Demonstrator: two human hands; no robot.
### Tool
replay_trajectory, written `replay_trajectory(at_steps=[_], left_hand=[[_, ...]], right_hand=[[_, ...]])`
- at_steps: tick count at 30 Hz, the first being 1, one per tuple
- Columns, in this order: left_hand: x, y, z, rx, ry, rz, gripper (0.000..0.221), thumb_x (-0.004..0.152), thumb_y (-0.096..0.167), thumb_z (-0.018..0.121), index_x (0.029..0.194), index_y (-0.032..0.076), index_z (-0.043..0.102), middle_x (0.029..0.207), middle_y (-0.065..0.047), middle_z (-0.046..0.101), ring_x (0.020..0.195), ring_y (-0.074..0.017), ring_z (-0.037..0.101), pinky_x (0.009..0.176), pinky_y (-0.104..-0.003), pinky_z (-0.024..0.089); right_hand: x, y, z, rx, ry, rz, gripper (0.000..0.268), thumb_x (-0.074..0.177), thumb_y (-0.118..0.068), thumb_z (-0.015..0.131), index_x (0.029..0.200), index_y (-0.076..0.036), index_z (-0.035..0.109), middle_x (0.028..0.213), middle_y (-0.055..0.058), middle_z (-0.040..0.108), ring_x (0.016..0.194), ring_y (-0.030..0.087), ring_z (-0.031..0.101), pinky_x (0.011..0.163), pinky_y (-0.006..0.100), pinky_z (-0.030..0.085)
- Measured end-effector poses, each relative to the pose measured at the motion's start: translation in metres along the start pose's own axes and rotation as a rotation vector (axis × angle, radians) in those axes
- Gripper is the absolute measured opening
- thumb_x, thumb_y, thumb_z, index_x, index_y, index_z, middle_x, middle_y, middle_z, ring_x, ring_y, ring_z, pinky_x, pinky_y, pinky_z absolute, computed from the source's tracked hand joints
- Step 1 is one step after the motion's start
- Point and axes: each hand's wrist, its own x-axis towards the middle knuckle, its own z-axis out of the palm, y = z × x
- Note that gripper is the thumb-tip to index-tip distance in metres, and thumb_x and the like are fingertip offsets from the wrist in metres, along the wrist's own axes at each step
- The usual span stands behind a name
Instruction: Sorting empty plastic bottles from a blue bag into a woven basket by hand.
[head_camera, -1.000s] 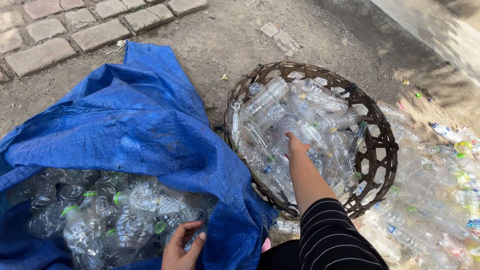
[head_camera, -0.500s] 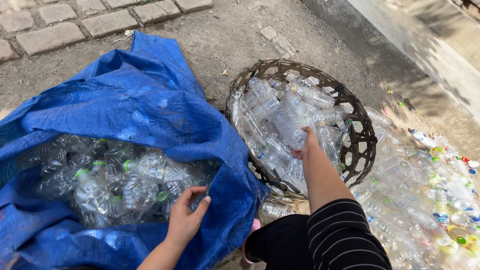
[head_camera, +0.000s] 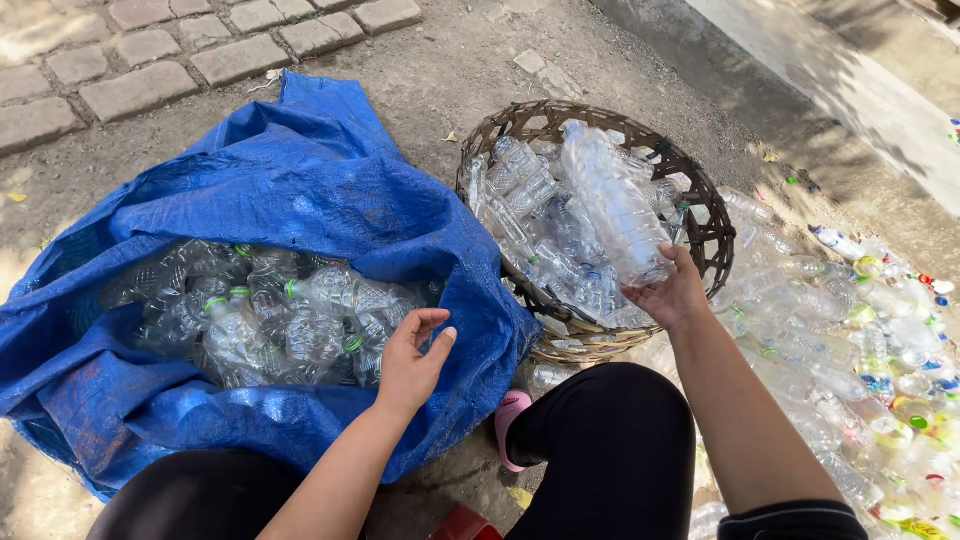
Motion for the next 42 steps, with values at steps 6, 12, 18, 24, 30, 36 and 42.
replay_trajectory(at_steps=[6,12,18,24,30,36,42], left_hand=[[-0.005,0.030,0.019,-0.279,-0.101,-0.025,0.032,0.090,0.011,0.079,0.121,0.008,0.069,0.113,-0.006,0.074,0.110,-0.0145,0.066,0.100,-0.033,0.053],[0.002,0.051,0.002,-0.511,-0.271,-0.157,0.089,0.090,0.031,0.081,0.157,0.008,0.026,0.155,-0.030,0.039,0.144,-0.0410,0.038,0.116,-0.056,0.032],[-0.006,0.065,0.001,-0.596,-0.082,-0.184,0.070,0.082,0.012,0.085,0.141,0.016,0.046,0.127,-0.005,0.067,0.118,-0.0151,0.061,0.104,-0.037,0.050],[0.000,0.048,-0.034,-0.628,-0.291,-0.292,0.093,0.071,0.012,0.087,0.152,0.017,0.041,0.139,-0.014,0.061,0.125,-0.0316,0.062,0.104,-0.050,0.052],[-0.008,-0.002,-0.033,-0.815,-0.497,-0.485,0.087,0.070,0.008,0.077,0.152,0.014,0.047,0.134,-0.024,0.065,0.118,-0.0419,0.066,0.095,-0.061,0.055],[0.000,0.018,-0.031,-0.712,-0.703,-0.638,0.114,0.062,0.026,0.083,0.161,0.014,0.028,0.144,-0.023,0.056,0.121,-0.0380,0.061,0.099,-0.049,0.050],[-0.003,-0.001,-0.027,-0.701,-0.728,-0.685,0.107,0.066,0.024,0.081,0.159,0.010,0.030,0.141,-0.027,0.058,0.117,-0.0383,0.064,0.096,-0.048,0.053]], right_hand=[[-0.118,0.035,0.079,0.241,-0.324,-0.155,0.027,0.080,-0.040,0.069,0.096,-0.018,0.068,0.098,0.021,0.073,0.091,0.036,0.073,0.091,0.048,0.062],[-0.187,0.105,0.142,0.208,-0.608,-0.166,0.050,0.078,-0.032,0.066,0.117,-0.015,0.039,0.117,0.023,0.065,0.102,0.038,0.069,0.091,0.051,0.062],[-0.195,0.168,0.147,-0.105,-0.672,-0.267,0.056,0.088,-0.023,0.071,0.131,-0.015,0.036,0.122,0.007,0.055,0.113,0.020,0.057,0.095,0.036,0.052],[-0.139,0.095,0.162,-0.148,-0.643,-0.440,0.068,0.089,-0.037,0.071,0.139,-0.009,0.033,0.144,0.018,0.040,0.137,0.034,0.040,0.115,0.051,0.037],[-0.080,0.052,0.175,0.090,-0.723,-0.331,0.078,0.082,-0.067,0.073,0.139,-0.022,0.047,0.129,0.006,0.063,0.116,0.022,0.066,0.095,0.042,0.055],[-0.044,0.059,0.154,0.307,-0.900,-0.019,0.075,0.077,-0.046,0.085,0.133,-0.005,0.059,0.128,0.019,0.066,0.119,0.036,0.064,0.106,0.055,0.050],[-0.045,0.057,0.149,0.233,-0.899,-0.020,0.080,0.071,-0.036,0.093,0.135,-0.003,0.057,0.118,0.022,0.068,0.110,0.038,0.066,0.099,0.055,0.051]])
